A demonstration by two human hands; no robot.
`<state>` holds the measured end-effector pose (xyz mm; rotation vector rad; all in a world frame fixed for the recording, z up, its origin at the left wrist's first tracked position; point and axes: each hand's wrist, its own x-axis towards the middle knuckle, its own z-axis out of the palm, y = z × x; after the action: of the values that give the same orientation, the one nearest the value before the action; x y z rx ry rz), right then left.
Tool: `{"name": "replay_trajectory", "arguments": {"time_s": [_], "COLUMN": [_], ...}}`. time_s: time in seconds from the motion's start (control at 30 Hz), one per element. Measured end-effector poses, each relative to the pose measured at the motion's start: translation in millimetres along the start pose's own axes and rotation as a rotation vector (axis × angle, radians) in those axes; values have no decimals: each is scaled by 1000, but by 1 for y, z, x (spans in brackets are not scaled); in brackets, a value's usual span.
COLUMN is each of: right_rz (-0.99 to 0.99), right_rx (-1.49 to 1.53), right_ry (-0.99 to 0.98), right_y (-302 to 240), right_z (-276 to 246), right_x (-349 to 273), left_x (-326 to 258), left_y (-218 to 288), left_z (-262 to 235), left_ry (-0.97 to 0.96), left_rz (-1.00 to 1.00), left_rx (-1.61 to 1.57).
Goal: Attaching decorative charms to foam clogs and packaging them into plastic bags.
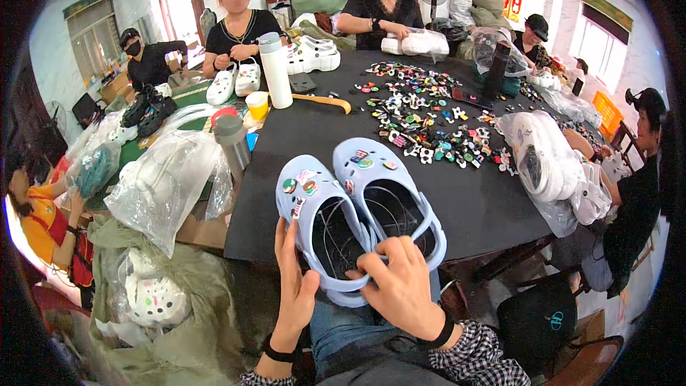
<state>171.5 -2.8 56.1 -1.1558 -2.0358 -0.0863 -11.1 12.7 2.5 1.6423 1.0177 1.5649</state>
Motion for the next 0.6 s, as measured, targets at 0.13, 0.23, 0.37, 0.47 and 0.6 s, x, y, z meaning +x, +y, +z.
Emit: {"name": "replay_trajectory", "arguments": {"time_s": [0.13, 0.23, 0.37, 0.47, 0.6], "right_rz": [-20, -11, 16, 6, 3], "right_rx": [-5, -11, 13, 18, 44], "right_ry": [-35, -66, -79, -82, -65], "right_y": [-8, -13, -18, -14, -4], "right_z": [0, -2, -6, -10, -21], "right_x": [-9, -12, -10, -7, -10], "left_x": [7, 15, 37, 39, 28], "left_y": [0, 2, 6, 4, 24], "left_z": [-4, 0, -5, -6, 5], "left_ry": [4, -2, -103, -107, 62], "left_rz": [-4, 9, 35, 20, -29], "left_rx": [-36, -33, -88, -47, -18]}}
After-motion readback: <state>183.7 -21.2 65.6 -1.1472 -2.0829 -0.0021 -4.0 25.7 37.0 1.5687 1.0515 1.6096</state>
